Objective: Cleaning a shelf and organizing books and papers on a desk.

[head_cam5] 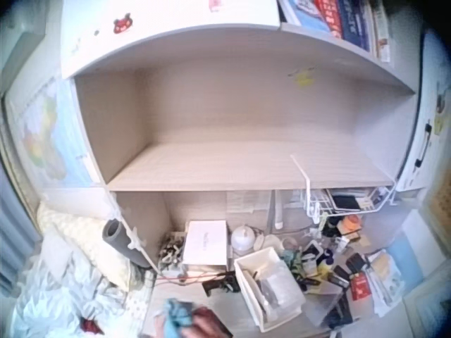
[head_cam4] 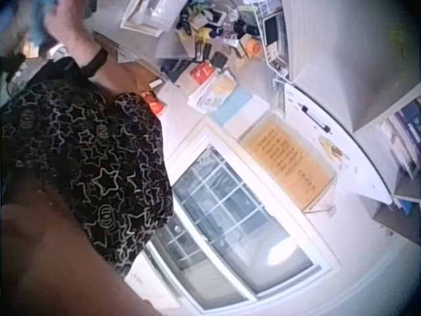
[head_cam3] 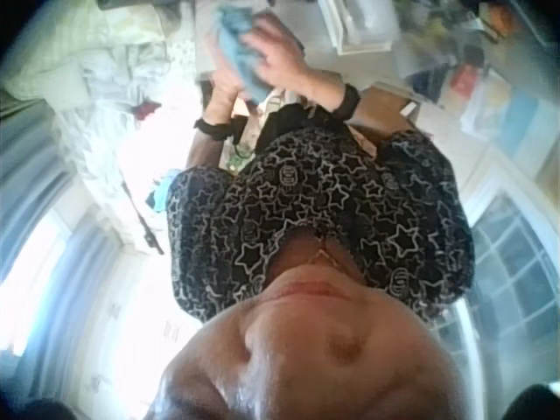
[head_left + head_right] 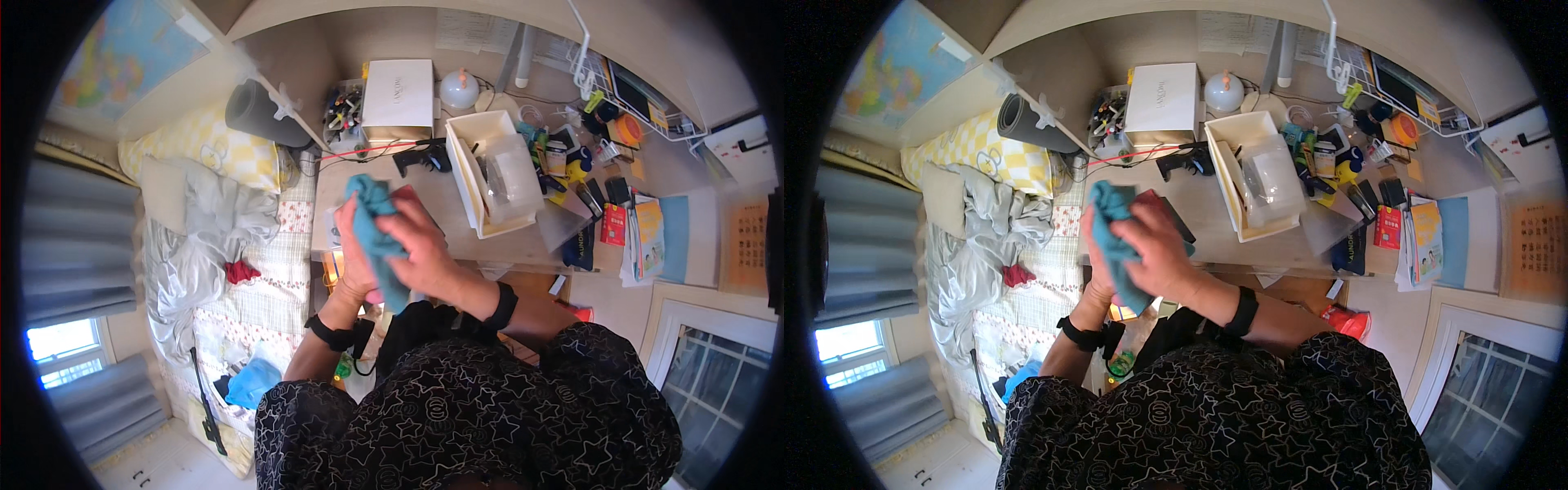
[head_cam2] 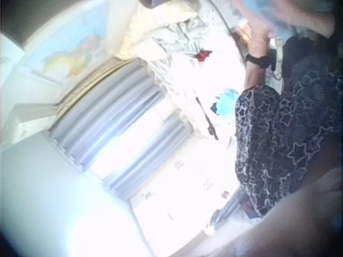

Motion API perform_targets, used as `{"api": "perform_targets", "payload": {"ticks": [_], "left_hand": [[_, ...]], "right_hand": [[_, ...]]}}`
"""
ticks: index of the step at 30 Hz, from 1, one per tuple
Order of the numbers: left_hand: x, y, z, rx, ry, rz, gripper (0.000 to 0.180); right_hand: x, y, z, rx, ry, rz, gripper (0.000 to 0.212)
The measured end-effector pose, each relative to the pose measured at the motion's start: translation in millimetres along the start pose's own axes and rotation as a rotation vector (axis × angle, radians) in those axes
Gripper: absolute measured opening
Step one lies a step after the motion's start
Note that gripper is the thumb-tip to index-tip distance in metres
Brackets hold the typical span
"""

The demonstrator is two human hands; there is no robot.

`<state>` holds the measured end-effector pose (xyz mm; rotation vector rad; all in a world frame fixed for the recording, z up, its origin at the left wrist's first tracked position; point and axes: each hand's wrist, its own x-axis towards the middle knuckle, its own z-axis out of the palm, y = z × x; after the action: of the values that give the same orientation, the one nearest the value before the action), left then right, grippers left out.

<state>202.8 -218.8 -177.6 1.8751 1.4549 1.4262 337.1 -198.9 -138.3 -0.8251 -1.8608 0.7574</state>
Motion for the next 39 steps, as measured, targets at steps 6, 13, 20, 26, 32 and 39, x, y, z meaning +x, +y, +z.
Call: {"api": "perform_targets", "payload": {"ticks": [6,13,20,26,32,39], "left_hand": [[-14,18,-2,-0.222,0.155,-0.259,0.094],[9,58,-23,-0.468,0.261,-0.33,0.087],[25,52,-22,-0.126,0.167,-0.384,0.09],[27,52,-32,-0.856,0.053,-0.533,0.069],[13,33,-30,-0.902,-0.074,-0.67,0.02],[35,34,-16,-0.966,0.171,-0.787,0.018]], "right_hand": [[-4,33,-4,0.074,-0.026,0.155,0.028],[-45,77,-16,1.21,0.144,0.759,0.033],[-38,49,-26,1.473,0.24,0.933,0.029],[-26,51,-38,1.166,0.308,0.986,0.008],[-32,74,-34,0.975,0.277,0.985,0.011],[-22,86,-43,0.426,0.471,0.583,0.02]]}}
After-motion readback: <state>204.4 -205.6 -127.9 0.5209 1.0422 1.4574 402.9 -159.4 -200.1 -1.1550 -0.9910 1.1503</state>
